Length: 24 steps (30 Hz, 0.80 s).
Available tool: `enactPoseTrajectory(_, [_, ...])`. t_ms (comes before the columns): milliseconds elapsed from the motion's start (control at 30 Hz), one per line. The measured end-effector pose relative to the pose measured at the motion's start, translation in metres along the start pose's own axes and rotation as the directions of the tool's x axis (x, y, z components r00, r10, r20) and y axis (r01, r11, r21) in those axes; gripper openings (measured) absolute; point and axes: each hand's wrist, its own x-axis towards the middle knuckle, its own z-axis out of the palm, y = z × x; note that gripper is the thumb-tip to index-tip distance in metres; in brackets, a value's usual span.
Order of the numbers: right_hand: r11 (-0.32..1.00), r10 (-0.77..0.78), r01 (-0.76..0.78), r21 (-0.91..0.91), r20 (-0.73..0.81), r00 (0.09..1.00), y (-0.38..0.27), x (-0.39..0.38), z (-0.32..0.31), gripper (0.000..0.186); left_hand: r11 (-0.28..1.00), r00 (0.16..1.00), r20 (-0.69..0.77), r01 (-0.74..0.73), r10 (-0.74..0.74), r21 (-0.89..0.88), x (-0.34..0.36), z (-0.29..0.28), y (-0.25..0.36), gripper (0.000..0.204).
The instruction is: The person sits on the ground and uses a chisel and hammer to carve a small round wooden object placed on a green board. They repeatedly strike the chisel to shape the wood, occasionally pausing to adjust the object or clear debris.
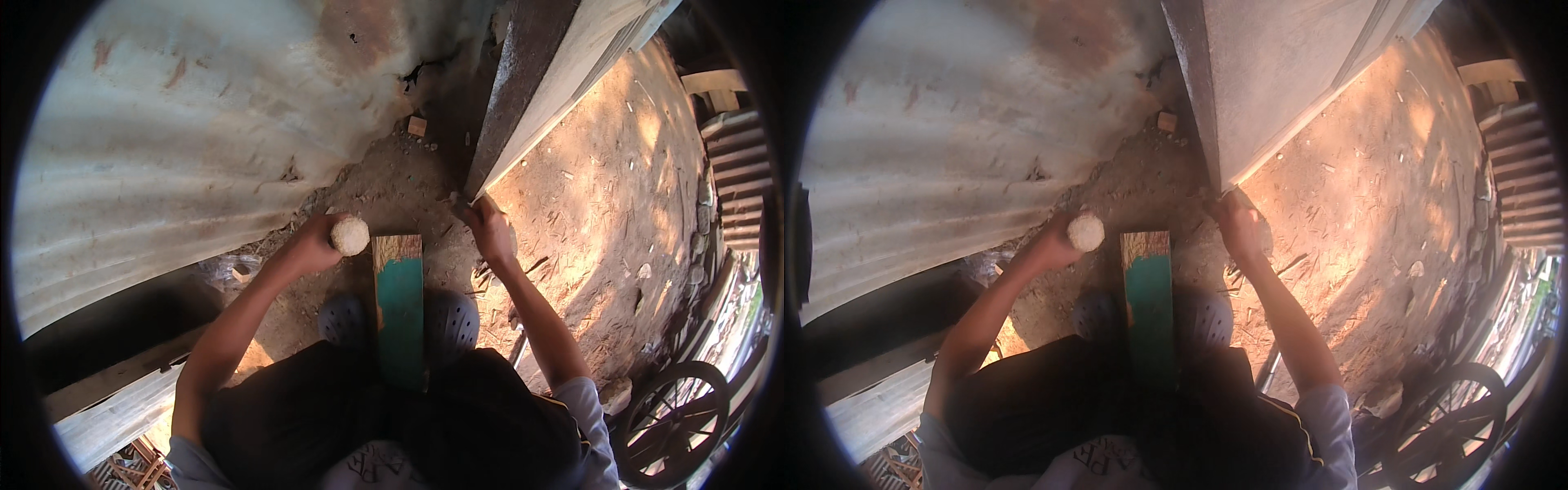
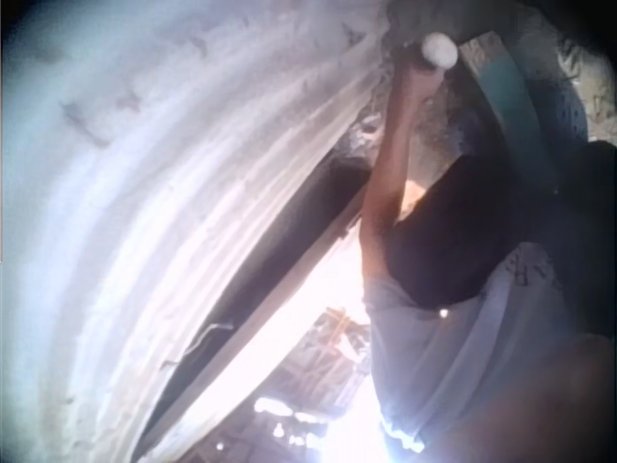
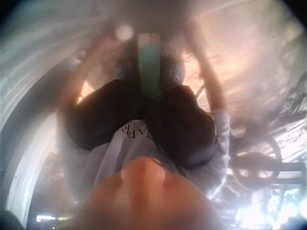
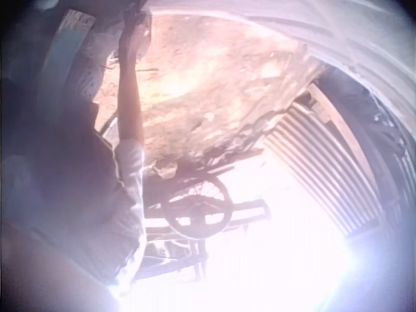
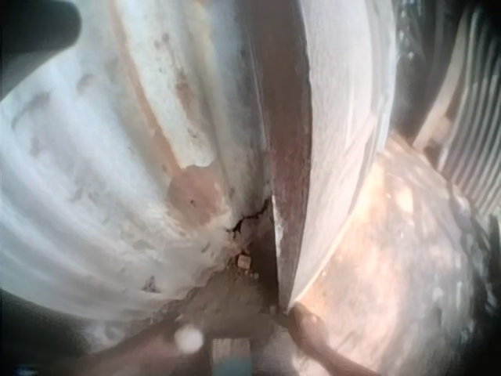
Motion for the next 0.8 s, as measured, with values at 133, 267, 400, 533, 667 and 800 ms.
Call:
enactPoseTrajectory(133, [0.947, -0.298, 0.287, 0.144, 0.058, 0.953, -0.001, -0.032, 0.024, 0.012, 0.997, 0.998, -0.05, -0.024, 0.028, 0.068, 0.002, 0.004, -0.004, 0.036])
enactPoseTrajectory(267, [0.719, -0.643, 0.694, 0.025, 0.401, 0.652, 0.027, -0.064, 0.071, 0.017, 0.995, 0.995, -0.051, -0.083, 0.085, 0.051, 0.014, 0.009, -0.002, 0.034])
enactPoseTrajectory(400, [0.878, -0.399, 0.424, -0.22, 0.153, 0.904, 0.007, -0.01, 0.05, 0.015, 0.999, 0.998, -0.057, -0.033, 0.032, -0.003, 0.004, 0.006, -0.001, 0.032])
enactPoseTrajectory(533, [0.89, -0.448, 0.451, -0.067, 0.057, 0.892, -0.018, -0.019, 0.047, 0.019, 0.999, 0.996, -0.074, -0.05, 0.05, 0.003, 0.004, 0.007, -0.004, 0.03])
enactPoseTrajectory(667, [0.657, -0.656, 0.754, -0.009, 0.486, 0.577, -0.032, -0.065, 0.06, 0.027, 0.997, 0.995, -0.07, -0.069, 0.071, 0.027, 0.006, 0.007, -0.005, 0.03])
enactPoseTrajectory(800, [0.693, -0.537, 0.611, -0.384, 0.29, 0.792, -0.004, -0.018, 0.049, 0.029, 0.999, 0.999, 0.01, -0.042, 0.042, 0.003, 0.004, 0.004, -0.005, 0.03])
